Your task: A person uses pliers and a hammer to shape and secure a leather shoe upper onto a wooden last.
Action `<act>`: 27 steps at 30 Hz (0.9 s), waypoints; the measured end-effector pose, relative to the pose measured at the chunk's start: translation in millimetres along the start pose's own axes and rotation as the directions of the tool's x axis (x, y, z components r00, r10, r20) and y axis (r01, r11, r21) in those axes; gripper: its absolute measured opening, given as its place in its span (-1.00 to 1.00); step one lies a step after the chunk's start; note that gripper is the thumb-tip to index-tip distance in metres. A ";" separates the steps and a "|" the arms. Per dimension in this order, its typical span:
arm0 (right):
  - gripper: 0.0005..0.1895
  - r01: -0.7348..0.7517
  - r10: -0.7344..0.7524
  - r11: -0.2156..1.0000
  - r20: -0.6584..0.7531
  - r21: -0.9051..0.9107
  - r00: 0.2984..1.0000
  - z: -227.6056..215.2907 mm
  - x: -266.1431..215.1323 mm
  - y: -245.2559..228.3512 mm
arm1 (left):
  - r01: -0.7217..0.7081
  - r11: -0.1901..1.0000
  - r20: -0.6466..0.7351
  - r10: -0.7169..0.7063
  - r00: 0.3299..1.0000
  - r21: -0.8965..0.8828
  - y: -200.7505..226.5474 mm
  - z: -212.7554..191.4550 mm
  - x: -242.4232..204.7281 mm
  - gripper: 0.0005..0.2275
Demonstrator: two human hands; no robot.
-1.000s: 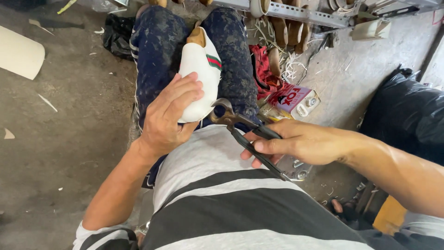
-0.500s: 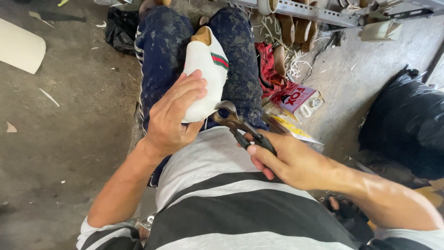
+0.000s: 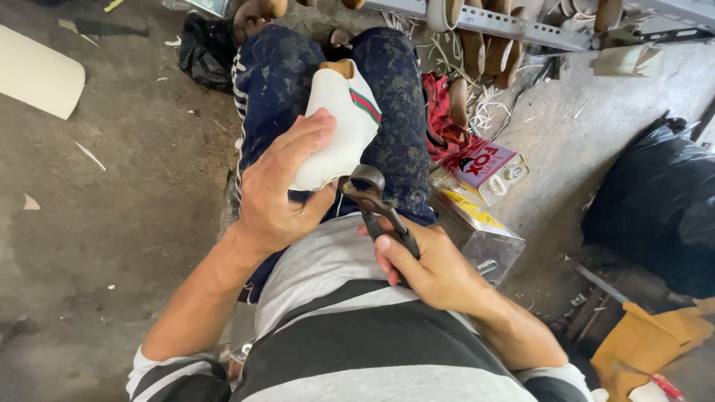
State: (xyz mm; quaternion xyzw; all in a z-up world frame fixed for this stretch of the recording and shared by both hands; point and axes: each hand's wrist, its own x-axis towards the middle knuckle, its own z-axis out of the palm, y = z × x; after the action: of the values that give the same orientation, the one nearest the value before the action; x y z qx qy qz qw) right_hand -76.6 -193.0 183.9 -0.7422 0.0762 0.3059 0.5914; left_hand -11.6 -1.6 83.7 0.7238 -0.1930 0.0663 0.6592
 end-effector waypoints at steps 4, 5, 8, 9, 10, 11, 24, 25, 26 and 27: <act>-0.71 -0.080 0.076 0.995 0.073 0.059 0.994 -25.9 -5.5 -0.3 | -0.062 0.998 0.017 0.062 0.998 0.002 1.0 2.8 5.7 -0.75; -0.73 -0.090 0.088 0.996 0.130 0.014 0.988 -31.0 -7.6 0.3 | -0.076 0.997 0.020 0.076 0.997 0.018 1.8 4.4 4.7 -0.76; -0.65 -0.137 0.140 0.990 0.228 -0.028 0.964 -46.3 -11.8 -3.7 | -0.120 0.991 0.029 0.119 0.993 0.057 3.6 7.9 0.2 -0.78; -0.58 -0.181 0.180 0.983 0.283 -0.022 0.942 -51.7 -13.2 -6.2 | -0.138 0.986 0.032 0.136 0.990 0.089 4.7 9.0 -2.3 -0.79; -0.58 -0.185 0.184 0.982 0.277 -0.025 0.943 -54.4 -15.3 -9.0 | -0.139 0.987 0.031 0.137 0.990 0.081 3.8 10.5 -4.3 -0.79; -0.58 -0.232 0.228 0.972 0.303 -0.022 0.925 -56.7 -16.4 -11.5 | -0.166 0.980 0.036 0.163 0.986 0.107 2.7 11.0 -6.5 -0.80; -0.54 -0.340 0.271 0.940 0.535 0.034 0.800 -59.3 -39.9 -10.7 | -0.178 0.971 -0.002 0.180 0.984 0.158 1.2 8.6 -9.6 -0.78; -0.54 -0.339 0.269 0.940 0.537 0.034 0.800 -56.7 -37.5 -13.8 | -0.177 0.971 -0.002 0.180 0.984 0.161 1.1 8.5 -9.2 -0.78; -0.58 -0.263 0.244 0.964 0.482 -0.029 0.841 -54.3 -35.3 -16.8 | -0.186 0.969 0.004 0.188 0.982 0.164 1.2 8.7 -8.9 -0.78; -0.62 -0.188 0.212 0.977 0.424 -0.097 0.881 -52.2 -33.6 -19.5 | -0.197 0.966 0.010 0.198 0.980 0.165 0.8 9.7 -8.1 -0.78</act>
State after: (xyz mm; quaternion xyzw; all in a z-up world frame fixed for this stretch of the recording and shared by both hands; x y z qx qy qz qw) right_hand -75.3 -243.9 224.3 -0.6594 0.0115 0.5240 0.5390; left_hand -20.9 -9.6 80.4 0.7529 -0.2559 0.1496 0.5876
